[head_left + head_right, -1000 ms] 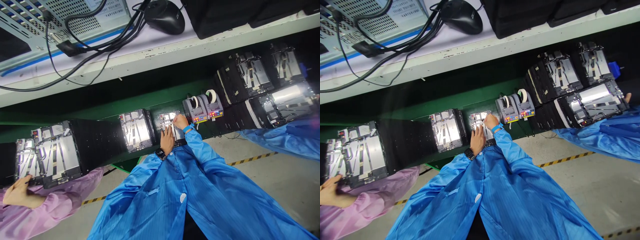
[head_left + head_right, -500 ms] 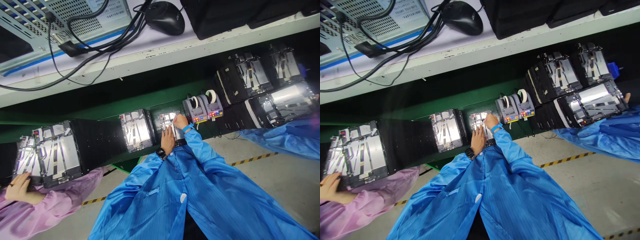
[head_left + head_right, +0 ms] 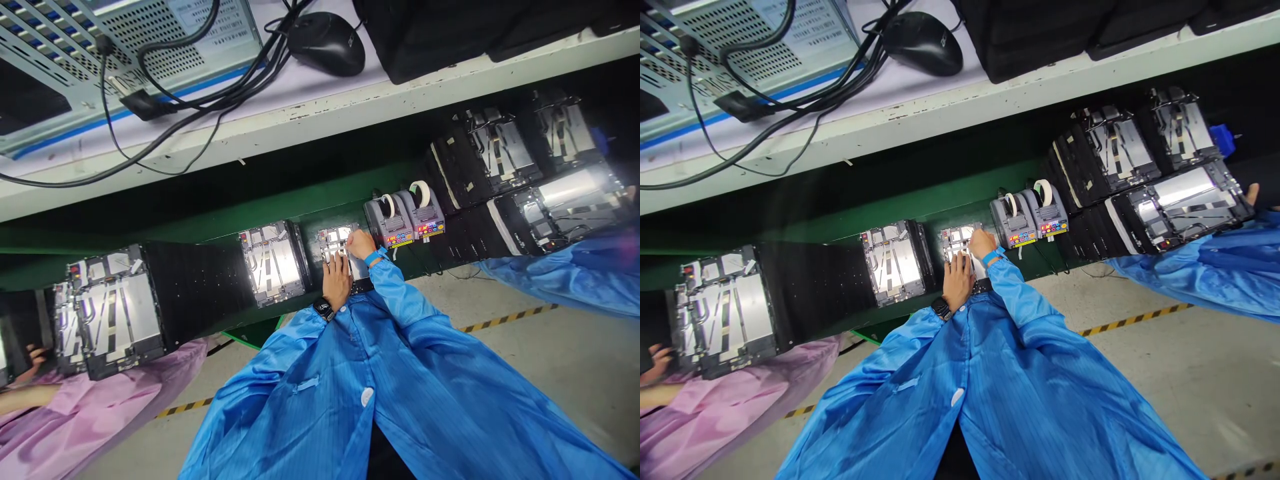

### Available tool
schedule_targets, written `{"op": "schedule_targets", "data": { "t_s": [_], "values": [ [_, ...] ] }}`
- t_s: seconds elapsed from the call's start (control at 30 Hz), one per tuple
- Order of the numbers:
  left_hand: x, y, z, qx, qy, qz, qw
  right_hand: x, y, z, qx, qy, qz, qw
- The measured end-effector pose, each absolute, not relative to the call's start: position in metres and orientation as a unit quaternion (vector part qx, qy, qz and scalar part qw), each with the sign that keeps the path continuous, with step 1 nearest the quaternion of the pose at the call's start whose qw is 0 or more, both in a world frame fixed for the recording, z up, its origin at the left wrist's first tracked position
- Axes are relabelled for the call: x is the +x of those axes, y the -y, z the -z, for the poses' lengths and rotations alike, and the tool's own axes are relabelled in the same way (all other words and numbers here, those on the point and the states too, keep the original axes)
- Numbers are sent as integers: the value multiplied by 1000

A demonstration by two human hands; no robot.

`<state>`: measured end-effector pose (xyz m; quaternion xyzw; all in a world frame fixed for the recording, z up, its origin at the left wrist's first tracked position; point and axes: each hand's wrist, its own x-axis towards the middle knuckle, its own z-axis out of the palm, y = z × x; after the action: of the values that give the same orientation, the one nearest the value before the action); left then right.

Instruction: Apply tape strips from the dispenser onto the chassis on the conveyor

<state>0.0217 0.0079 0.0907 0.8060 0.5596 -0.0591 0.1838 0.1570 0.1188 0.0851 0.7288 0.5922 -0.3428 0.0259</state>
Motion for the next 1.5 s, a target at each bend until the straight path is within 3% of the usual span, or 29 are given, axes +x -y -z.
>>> {"op": "schedule_targets", "data": {
  "t_s": [1.0,1.5],
  "values": [
    [25,-7,-76,831,-522,69,182,156,-119,-79,719,-611,329,19],
    [25,-6,-74,831,-520,69,184,129,-124,-92,717,-642,262,75]
  ]
}}
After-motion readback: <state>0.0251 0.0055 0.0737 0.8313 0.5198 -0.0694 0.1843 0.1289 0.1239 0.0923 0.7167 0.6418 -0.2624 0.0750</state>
